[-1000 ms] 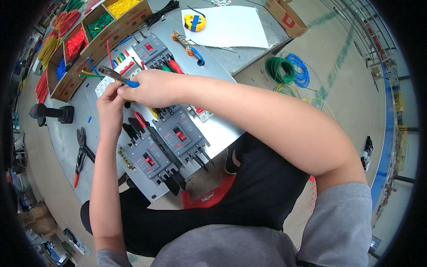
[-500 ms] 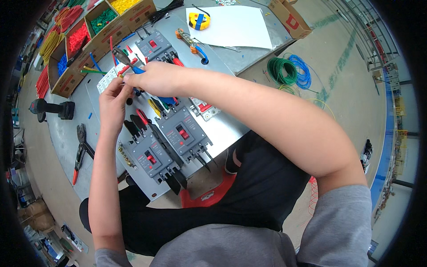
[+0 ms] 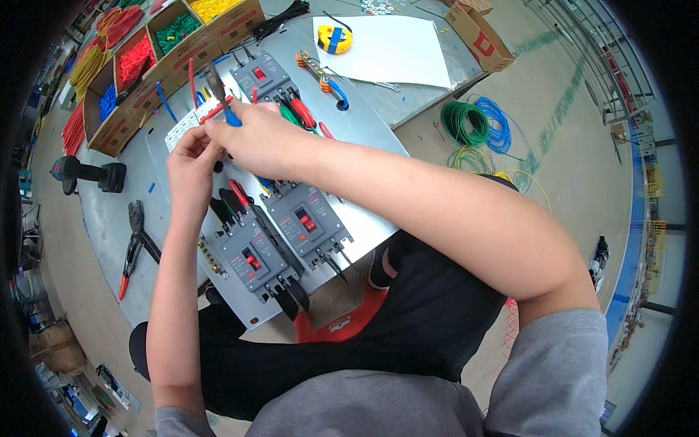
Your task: The person assembles an electrical panel by stripping, bending, and inserting colored wires into terminal blocks and circuit breakers. They use pliers and screwdrivers to secure connections and organize the wiring on the panel.
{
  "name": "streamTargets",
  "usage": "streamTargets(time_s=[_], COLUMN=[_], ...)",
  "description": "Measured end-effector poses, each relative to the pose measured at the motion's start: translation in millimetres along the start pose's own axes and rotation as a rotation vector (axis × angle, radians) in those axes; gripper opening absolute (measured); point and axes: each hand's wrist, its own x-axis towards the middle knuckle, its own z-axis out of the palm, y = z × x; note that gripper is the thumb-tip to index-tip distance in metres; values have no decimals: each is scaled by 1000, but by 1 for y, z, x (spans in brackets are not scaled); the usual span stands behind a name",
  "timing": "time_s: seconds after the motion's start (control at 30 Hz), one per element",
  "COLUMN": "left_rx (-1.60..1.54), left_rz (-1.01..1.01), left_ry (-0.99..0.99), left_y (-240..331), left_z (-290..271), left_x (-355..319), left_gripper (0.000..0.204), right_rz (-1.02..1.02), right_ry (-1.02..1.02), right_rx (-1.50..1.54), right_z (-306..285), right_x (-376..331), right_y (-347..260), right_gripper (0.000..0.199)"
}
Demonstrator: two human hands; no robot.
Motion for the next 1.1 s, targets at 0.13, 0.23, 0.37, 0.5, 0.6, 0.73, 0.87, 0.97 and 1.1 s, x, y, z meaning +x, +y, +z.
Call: streamTargets(time_s=[0.13,0.23,0.37,0.5,0.6,0.73,0.87,0.97,1.1], left_rx=[68,40,83,116,94,88,84,113,111], left_rz=[-16,-20,-17,-26,-14,-13,25,1,-10], left_ry=[12,33,51,67,59,64,54,49,57], left_y=[3,3,3,3,5,0,0,0,2], left_z=[-4,-4,0,-3,0,-3,-2,-4,-3], left_x=[-4,-4,-2,-4,-3,-3,-2,-4,-4], left_gripper=[18,20,22,23,23,22,23,24,27], right_rz=[134,115,45,16,-378,-386,-300,-257,-245], right_ry=[-37,-94,-43,-96,179,354,423,393,373], right_rx=[52,-8,-105,-185,-831,-1204,-1273,-1216,-1168], right_z=[-13,-26,-39,-57,-55,-37,-21,-14,-9], right_x=[15,10,10,1,2,-11,-7,-5,-7], right_y=[-9,-31,-27,-42,-18,-16,3,7,7], right_gripper=[70,69,68,43,27,40,42,49,65])
